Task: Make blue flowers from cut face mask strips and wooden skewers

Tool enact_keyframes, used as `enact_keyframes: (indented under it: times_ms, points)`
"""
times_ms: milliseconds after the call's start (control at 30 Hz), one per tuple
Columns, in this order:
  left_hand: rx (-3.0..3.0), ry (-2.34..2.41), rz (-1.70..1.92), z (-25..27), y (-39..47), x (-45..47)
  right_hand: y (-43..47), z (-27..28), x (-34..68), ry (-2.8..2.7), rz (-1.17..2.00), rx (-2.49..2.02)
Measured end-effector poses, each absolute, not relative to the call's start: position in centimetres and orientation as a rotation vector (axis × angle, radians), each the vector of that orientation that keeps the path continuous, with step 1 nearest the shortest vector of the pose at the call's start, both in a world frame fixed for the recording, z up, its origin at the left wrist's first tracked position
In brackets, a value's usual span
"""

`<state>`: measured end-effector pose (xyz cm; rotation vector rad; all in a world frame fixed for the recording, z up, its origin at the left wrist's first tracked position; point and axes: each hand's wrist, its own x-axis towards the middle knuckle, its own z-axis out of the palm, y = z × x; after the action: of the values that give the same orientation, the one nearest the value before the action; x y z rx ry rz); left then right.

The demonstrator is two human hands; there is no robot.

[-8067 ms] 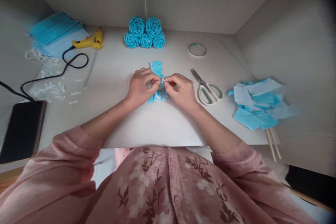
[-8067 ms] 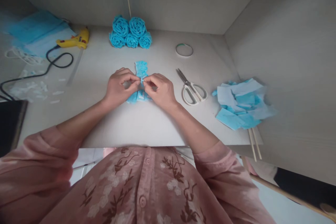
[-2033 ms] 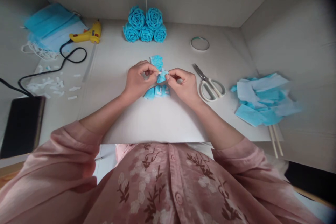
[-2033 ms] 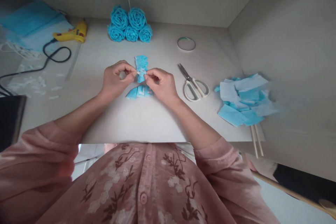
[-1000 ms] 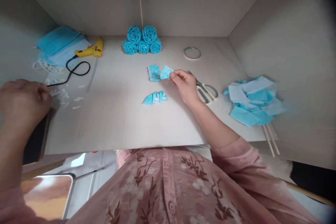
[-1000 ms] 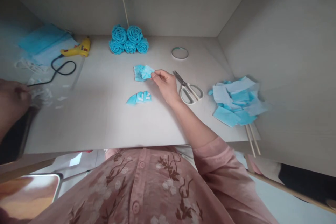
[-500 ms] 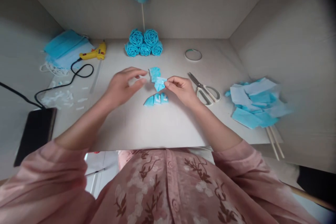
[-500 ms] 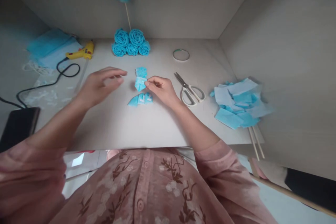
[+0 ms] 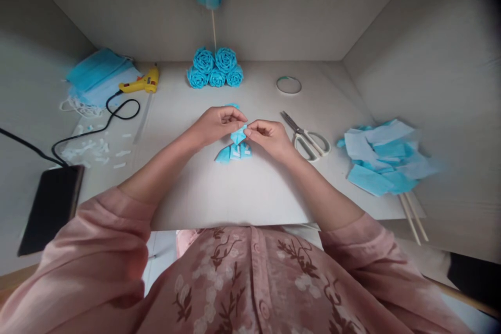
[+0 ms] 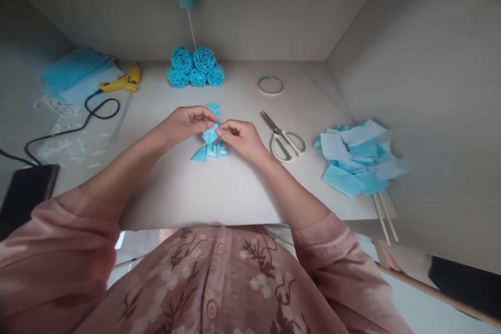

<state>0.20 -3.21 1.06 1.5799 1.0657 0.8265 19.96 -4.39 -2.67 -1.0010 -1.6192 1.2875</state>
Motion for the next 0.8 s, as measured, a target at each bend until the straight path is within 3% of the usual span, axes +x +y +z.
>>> enact_keyframes:
  times_ms: [467,800]
  points:
    - [1.342,1.059,1.146,-1.4,-2.9,0.9,-4.2,-3.5,19.9,-1.528,1.310,-1.032]
    - [1.236,1.085,1.195,-0.9,-2.4,-0.9,-2.4,-3.5,21.6,-1.440,1.123,-1.089]
